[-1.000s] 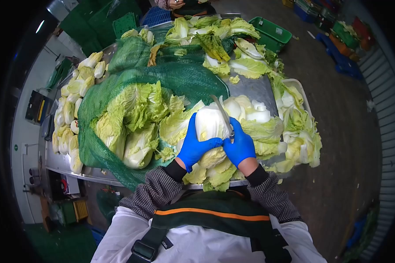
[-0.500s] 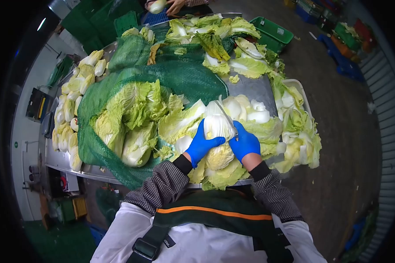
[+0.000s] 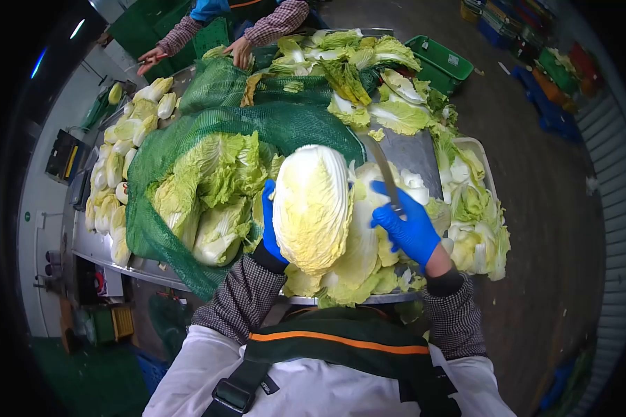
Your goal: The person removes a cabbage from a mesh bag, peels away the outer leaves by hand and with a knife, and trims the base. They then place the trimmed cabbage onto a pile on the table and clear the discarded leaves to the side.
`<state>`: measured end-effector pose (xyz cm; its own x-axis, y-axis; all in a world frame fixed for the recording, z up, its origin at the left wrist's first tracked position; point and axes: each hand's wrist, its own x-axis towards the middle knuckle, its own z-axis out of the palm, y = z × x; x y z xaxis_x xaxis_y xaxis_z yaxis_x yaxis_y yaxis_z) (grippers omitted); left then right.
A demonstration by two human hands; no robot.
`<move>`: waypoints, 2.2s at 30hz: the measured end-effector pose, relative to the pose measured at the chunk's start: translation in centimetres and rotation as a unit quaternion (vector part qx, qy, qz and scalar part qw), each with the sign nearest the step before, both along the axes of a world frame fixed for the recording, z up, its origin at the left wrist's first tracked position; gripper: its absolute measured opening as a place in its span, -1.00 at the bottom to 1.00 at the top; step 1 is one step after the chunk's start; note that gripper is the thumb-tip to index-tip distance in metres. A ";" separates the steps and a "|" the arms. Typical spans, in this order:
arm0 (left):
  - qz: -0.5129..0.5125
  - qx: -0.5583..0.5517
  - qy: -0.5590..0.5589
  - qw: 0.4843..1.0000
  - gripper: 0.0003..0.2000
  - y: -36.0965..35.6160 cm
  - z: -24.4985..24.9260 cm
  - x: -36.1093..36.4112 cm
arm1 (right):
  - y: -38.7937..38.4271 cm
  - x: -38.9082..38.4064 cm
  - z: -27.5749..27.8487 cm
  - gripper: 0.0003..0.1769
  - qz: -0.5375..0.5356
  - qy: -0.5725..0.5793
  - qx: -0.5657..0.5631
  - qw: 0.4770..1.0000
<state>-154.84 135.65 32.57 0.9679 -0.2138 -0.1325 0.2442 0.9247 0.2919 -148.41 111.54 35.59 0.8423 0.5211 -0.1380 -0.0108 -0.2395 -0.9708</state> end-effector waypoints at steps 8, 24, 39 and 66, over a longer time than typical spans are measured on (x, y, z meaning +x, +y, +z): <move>-0.004 0.233 0.049 0.971 -0.23 -0.3 -1.6 0.3 | 3.4 -3.0 -0.7 0.05 0.017 -0.059 -0.025 0.998; -0.265 -0.168 -0.032 0.949 0.09 0.1 -3.8 -2.2 | -0.1 2.9 -10.8 -0.50 -0.110 -0.348 -0.278 0.888; 0.083 0.413 -0.131 0.897 -0.24 13.4 4.5 -6.1 | 19.7 -2.6 -0.2 -0.58 -0.046 0.156 0.262 0.951; 0.488 0.414 0.065 0.766 -0.43 72.5 7.6 -7.4 | 33.9 -5.5 -0.8 -0.73 -0.297 0.020 0.136 0.945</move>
